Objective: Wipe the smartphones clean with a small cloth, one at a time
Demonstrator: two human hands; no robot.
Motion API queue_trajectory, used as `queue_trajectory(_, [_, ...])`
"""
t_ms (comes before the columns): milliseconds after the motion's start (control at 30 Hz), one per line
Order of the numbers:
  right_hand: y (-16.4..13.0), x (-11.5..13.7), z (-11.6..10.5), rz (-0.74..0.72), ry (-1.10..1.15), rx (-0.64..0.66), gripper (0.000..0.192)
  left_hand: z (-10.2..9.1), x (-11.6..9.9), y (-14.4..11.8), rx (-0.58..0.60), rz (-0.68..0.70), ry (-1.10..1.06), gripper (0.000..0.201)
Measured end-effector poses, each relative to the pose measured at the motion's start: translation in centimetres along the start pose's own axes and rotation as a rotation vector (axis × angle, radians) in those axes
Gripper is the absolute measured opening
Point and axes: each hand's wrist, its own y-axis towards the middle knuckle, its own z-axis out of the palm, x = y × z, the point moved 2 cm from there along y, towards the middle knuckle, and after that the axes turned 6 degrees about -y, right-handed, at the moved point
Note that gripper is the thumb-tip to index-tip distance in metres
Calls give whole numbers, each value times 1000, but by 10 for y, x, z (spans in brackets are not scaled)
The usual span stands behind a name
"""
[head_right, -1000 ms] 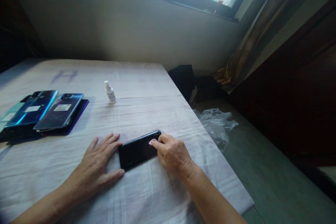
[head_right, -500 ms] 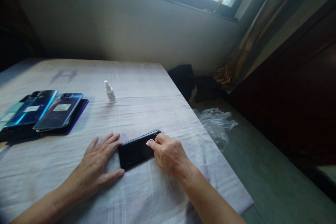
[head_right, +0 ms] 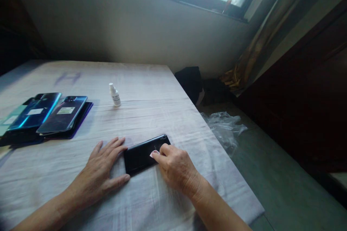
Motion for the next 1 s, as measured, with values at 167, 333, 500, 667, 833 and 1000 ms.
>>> queue_trajectory(167, [8, 0, 2, 11, -21, 22, 31, 1, 0, 0, -3, -13, -5, 66])
queue_trajectory(333, [31, -3, 12, 70, -59, 47, 31, 0, 0, 1, 3, -16, -16, 65])
queue_trajectory(500, [31, 0, 12, 33, -48, -8, 32, 1, -1, 0, -4, -16, -7, 66])
queue_trajectory(667, [7, 11, 4, -34, 30, -47, 31, 4, 1, -2, -34, -7, -4, 67])
queue_trajectory(833, [-18, 8, -2, -38, 92, -67, 31, 3, 2, -1, -50, 29, 28, 66])
queue_trajectory(1000, [-30, -9, 1, 166, 17, -175, 36, -2, -5, 0, -120, 118, 108, 61])
